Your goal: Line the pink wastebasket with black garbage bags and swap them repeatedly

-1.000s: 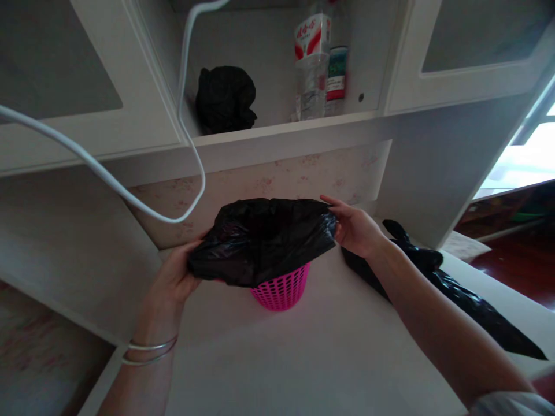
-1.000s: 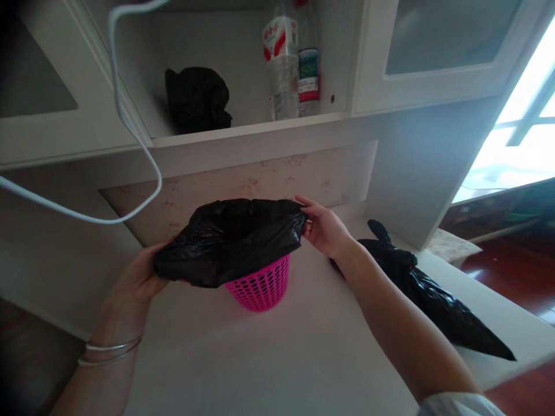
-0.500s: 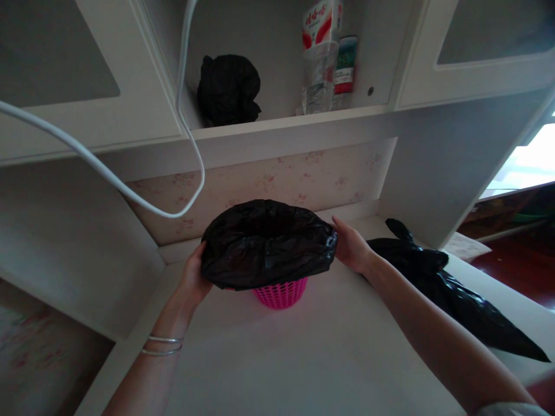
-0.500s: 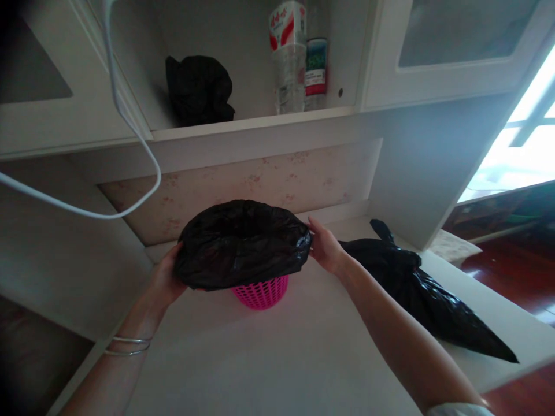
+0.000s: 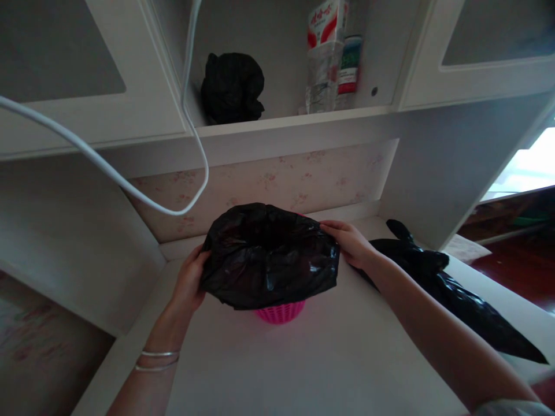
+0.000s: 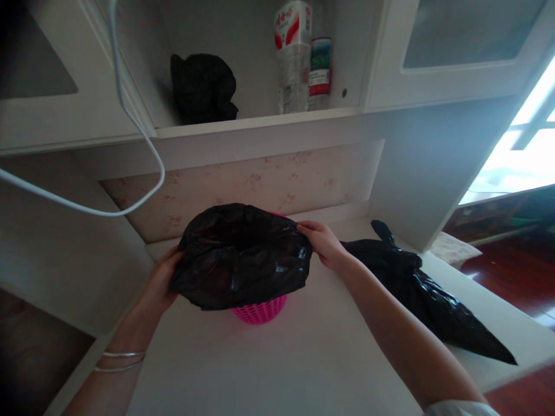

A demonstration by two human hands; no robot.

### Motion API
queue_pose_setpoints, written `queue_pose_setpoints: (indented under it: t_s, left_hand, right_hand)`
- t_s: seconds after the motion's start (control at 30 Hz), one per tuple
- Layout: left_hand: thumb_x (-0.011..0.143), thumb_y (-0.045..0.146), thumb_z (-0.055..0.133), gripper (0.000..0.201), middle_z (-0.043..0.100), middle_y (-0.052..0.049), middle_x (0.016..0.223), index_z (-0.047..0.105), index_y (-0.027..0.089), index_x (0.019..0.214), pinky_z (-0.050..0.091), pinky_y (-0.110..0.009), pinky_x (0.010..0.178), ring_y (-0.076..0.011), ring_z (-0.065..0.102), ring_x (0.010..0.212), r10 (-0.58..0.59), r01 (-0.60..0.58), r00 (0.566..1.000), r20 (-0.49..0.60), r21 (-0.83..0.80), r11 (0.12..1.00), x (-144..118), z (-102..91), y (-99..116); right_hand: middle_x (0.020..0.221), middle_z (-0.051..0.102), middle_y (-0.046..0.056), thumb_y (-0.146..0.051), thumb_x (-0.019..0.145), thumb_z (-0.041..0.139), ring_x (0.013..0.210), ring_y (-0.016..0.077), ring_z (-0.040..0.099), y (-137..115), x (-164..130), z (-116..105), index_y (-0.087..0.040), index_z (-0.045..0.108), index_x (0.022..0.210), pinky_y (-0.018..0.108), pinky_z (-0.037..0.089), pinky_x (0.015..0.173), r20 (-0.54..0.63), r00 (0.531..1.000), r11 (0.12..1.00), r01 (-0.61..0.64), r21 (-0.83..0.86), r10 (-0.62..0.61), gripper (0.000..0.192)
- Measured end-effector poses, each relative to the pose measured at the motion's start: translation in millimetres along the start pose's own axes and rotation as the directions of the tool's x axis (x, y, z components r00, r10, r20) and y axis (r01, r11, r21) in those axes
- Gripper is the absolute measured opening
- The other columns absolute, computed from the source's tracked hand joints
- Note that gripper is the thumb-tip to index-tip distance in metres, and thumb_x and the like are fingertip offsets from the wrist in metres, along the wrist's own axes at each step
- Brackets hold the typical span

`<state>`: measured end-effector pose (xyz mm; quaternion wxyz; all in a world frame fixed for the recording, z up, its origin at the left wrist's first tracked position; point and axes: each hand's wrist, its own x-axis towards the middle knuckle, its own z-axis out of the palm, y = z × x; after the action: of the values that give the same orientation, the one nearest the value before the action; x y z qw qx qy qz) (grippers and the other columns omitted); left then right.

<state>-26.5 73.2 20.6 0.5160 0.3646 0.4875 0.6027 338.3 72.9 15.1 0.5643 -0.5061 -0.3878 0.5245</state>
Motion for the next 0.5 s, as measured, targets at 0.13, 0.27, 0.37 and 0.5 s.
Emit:
queue_pose_setpoints:
  t_s: [0.13, 0.27, 0.37, 0.5]
  left_hand:
    - [0.060, 0.021, 0.081, 0.049, 0.080, -0.003, 0.089, 0.074, 0.019, 0.108, 0.054, -0.024, 0.060, -0.0238, 0.076, 0.083, -0.031, 0.032, 0.999, -0.033, 0.033, 0.999, -38.3, -15.9, 3.2]
    - [0.059, 0.020, 0.082, 0.065, 0.079, -0.001, 0.098, 0.069, 0.027, 0.122, 0.053, -0.024, 0.058, -0.0244, 0.075, 0.086, -0.120, 0.124, 0.991, -0.065, 0.053, 0.991, -77.5, -29.5, 0.6]
    - [0.057, 0.016, 0.082, 0.077, 0.079, -0.001, 0.102, 0.064, 0.032, 0.131, 0.053, -0.024, 0.058, -0.0241, 0.075, 0.086, -0.140, 0.142, 0.989, -0.039, 0.056, 0.988, -97.6, -33.4, 0.5]
    - [0.056, 0.006, 0.077, 0.092, 0.077, 0.001, 0.115, 0.060, 0.040, 0.140, 0.054, -0.023, 0.059, -0.0229, 0.075, 0.092, -0.142, 0.140, 0.989, 0.032, 0.044, 0.989, -104.9, -31.6, 6.3]
  right_hand:
    - [0.078, 0.077, 0.004, -0.029, 0.084, 0.080, 0.063, 0.0152, 0.069, 0.7, -28.7, -3.7, -0.021, 0.076, 0.089, 0.022, 0.056, 0.055, 0.026, 1.000, 1.000, -0.012, 0.004, 0.012, 0.010]
    - [0.079, 0.077, 0.003, -0.034, 0.081, 0.083, 0.065, 0.0155, 0.070, 0.7, -54.2, -6.4, -0.023, 0.076, 0.090, 0.022, 0.057, 0.057, 0.057, 0.998, 0.999, -0.040, 0.015, 0.040, 0.016]
    - [0.083, 0.078, 0.002, -0.036, 0.080, 0.084, 0.068, 0.0166, 0.072, -1.3, -65.1, -8.5, -0.025, 0.076, 0.093, 0.024, 0.059, 0.060, 0.043, 0.998, 0.999, -0.038, 0.013, 0.038, 0.019]
    - [0.085, 0.080, 0.003, -0.040, 0.084, 0.081, 0.076, 0.0209, 0.076, -3.8, -69.3, -10.8, -0.027, 0.077, 0.100, 0.027, 0.063, 0.065, 0.007, 1.000, 1.000, -0.020, -0.008, 0.020, 0.021]
